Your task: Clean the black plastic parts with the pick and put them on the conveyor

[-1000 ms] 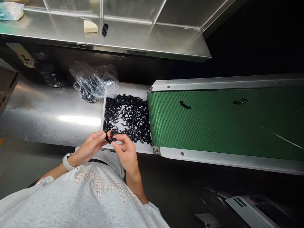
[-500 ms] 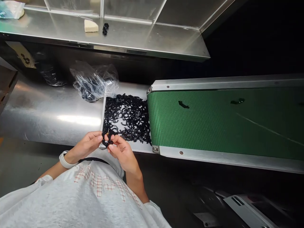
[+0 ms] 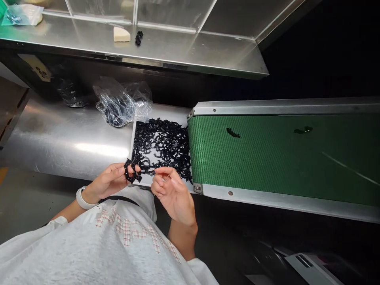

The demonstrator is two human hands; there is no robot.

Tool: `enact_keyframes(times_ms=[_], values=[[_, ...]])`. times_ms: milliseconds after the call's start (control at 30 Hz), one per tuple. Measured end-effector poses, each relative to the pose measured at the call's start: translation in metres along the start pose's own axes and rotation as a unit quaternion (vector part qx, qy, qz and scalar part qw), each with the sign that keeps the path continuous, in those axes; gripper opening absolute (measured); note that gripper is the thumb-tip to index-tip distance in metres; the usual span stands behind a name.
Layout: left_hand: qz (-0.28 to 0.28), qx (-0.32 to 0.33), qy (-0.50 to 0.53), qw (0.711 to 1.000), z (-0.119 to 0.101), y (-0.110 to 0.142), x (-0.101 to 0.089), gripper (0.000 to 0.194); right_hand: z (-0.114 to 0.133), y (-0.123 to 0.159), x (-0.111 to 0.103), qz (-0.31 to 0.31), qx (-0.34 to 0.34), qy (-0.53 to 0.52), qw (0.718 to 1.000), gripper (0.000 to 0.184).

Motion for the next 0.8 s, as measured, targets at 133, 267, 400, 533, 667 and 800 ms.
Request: enact_keyframes(times_ms=[133,267,400,533,667,800], values=[[0.019,-0.016,0.030,0.999,0.005,0.002,0.005,0.022,0.035,-0.002,0.009,0.037,-0.097,0.036,0.994,0.026],[0.049,-0.028,0.012,0.998,0.009,0.007,0.015,0.025,0.071,0.001,0.023,0.049,-0.249,0.179,0.951,0.024],[0.043,-0.031,0.004,0.999,0.011,0.011,0.016,0.026,0.088,0.006,0.049,0.109,-0.354,0.204,0.906,0.018],[0.050,-0.019,-0.008,0.999,0.009,0.015,0.021,0.023,0.088,0.010,0.066,0.155,-0.410,0.235,0.867,0.025],[0.038,0.007,-0.041,0.998,0.004,0.019,0.025,0.026,0.084,0.015,0.068,0.151,-0.450,0.288,0.831,0.029],[0.021,0.025,-0.075,0.997,0.001,0.022,0.026,0.026,0.089,0.025,0.069,0.104,-0.532,0.315,0.779,0.021]])
Point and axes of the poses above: each hand's wrist, its own y-axis away from the middle knuckle, its own x-axis out of the palm, z = x × y, the point moved 8 cm from there along -y, towards the middle knuckle, and after that the axes turned 14 degrees about -x, right-handed, at the moved point
